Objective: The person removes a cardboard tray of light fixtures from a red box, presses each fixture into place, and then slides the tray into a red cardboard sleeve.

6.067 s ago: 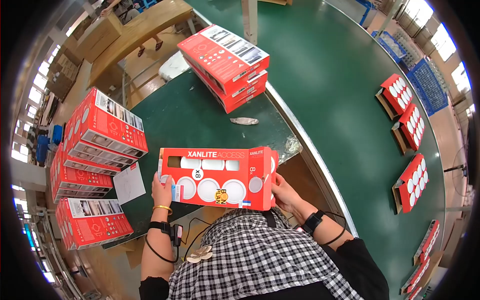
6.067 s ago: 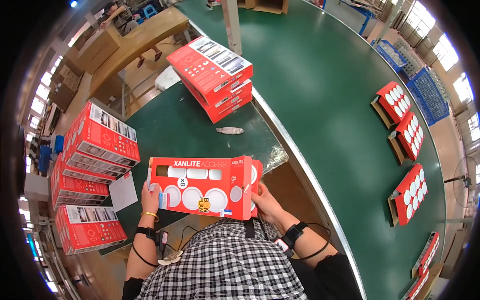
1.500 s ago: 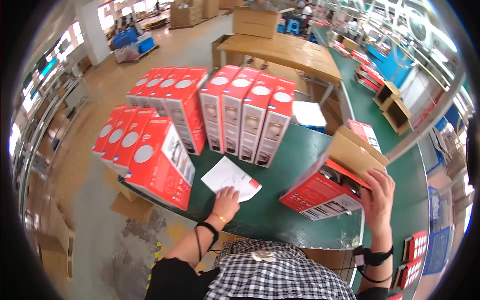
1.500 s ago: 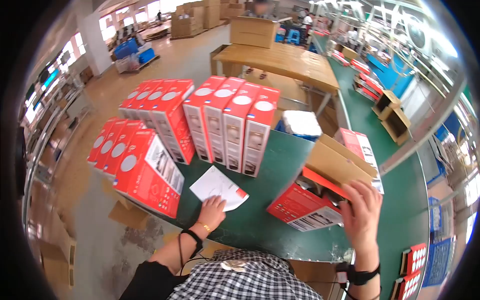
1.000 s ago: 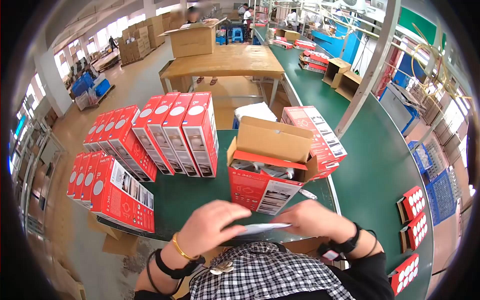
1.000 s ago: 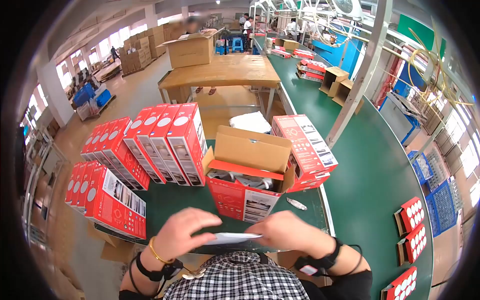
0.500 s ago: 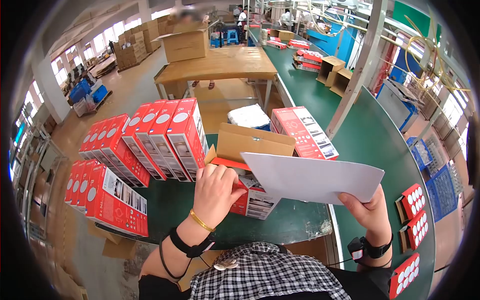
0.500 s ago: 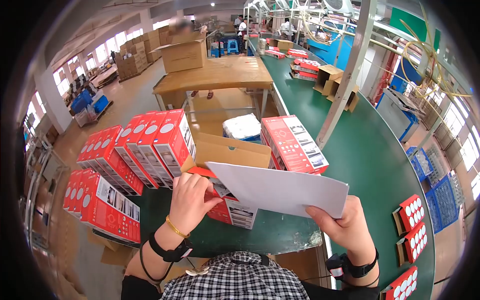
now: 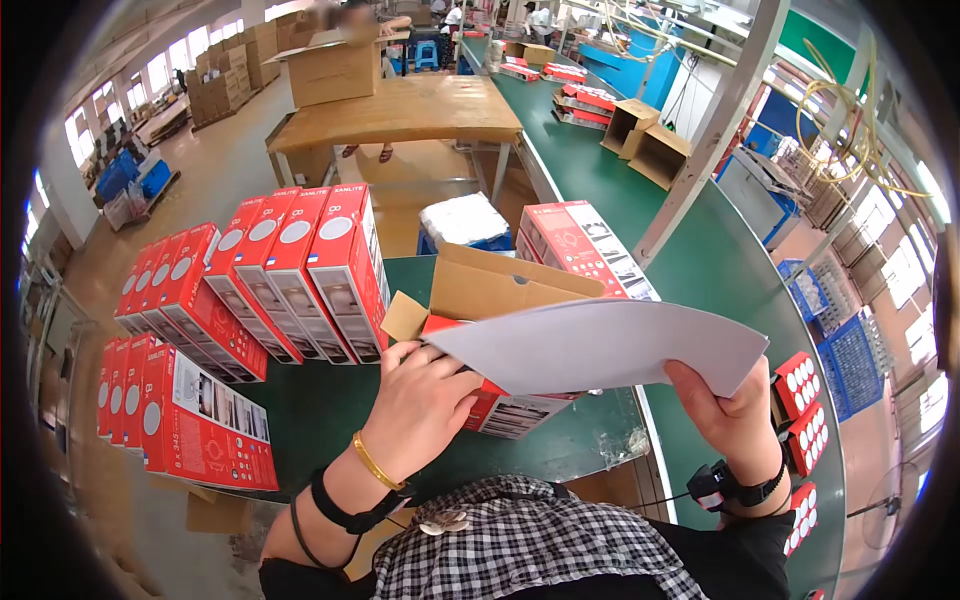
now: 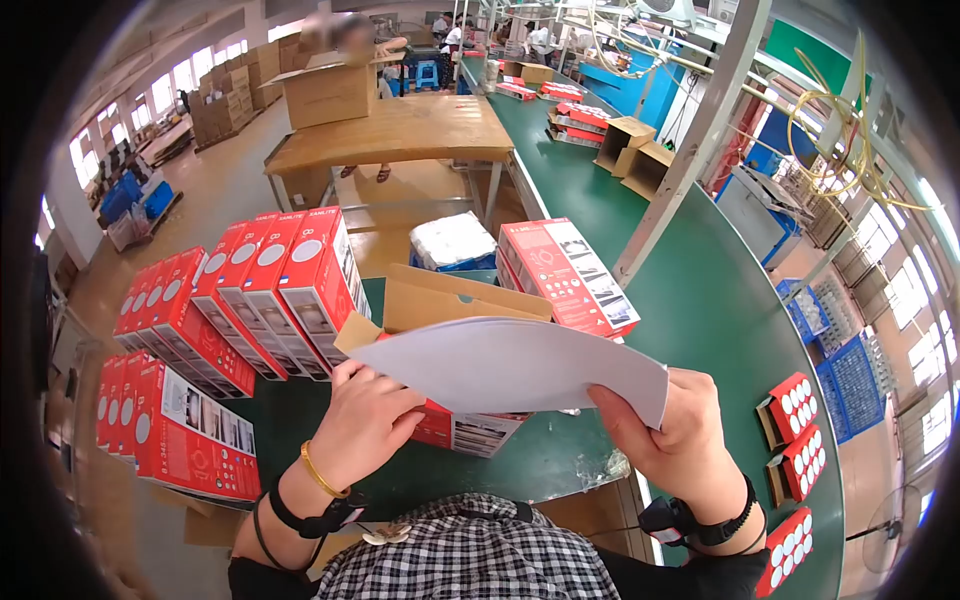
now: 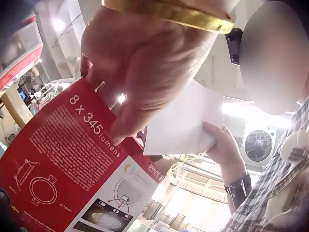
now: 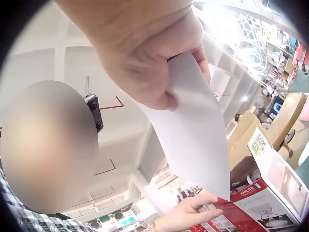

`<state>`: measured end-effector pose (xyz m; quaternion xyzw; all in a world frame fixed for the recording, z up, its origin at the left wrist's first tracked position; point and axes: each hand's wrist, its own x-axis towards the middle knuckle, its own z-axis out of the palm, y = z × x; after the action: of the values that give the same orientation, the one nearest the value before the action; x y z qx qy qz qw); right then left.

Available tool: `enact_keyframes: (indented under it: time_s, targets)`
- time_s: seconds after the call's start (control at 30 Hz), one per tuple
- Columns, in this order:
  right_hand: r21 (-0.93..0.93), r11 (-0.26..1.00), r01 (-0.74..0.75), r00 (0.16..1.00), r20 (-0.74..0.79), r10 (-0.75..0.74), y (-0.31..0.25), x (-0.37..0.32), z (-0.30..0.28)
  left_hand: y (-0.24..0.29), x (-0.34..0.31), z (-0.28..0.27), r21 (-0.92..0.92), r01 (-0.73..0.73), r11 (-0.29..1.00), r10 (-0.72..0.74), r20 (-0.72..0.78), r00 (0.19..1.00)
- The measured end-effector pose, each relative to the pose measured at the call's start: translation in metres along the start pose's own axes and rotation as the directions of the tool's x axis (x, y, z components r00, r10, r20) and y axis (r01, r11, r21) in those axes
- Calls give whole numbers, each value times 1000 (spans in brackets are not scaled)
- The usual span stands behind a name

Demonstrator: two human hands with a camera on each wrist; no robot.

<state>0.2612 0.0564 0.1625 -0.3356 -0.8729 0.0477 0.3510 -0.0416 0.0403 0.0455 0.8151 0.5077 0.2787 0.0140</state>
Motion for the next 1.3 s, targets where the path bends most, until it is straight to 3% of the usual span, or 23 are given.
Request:
enact_keyframes:
  time_s: [0.13,0.23,0.43,0.6,0.7,0.77,0.87,0.93,1.03,1.1,1.3]
  targets:
    - [-78,997,27,1000,-4,-27,-14,10,-4,-9,-2,-4,-56,-50,997,55,87,995]
    - [-100,995,-15,997,70,22,-21,14,-5,-12,-2,-7,-63,-96,993,101,90,991]
    - [-171,985,-33,997,68,45,-41,17,-13,-17,-2,-5,-82,-151,985,154,32,987]
    - [-272,960,-61,970,211,121,-47,21,-15,-20,-4,-4,-80,-165,983,170,66,983]
    - [-234,972,1,985,169,40,-43,23,-6,-21,-6,-3,-77,-182,980,187,51,981]
    - [-233,969,-82,951,273,146,-47,30,-7,-23,-7,-4,-80,-193,978,197,48,979]
    - [-317,945,-76,938,299,175,-50,46,-11,-22,-7,-3,-110,-218,970,223,34,974]
    - [-357,931,-74,932,308,192,-52,56,-14,-23,-8,1,-155,-207,966,201,-51,978]
    - [-388,918,-81,917,332,221,-55,67,-13,-22,-10,1,-191,-202,961,203,-18,979]
    - [-445,892,-81,865,413,285,-55,75,-14,-24,-11,6,-194,-200,961,197,-31,980]
    - [-506,861,43,902,391,185,-59,90,-5,-20,-9,2,-224,-188,956,169,-103,980]
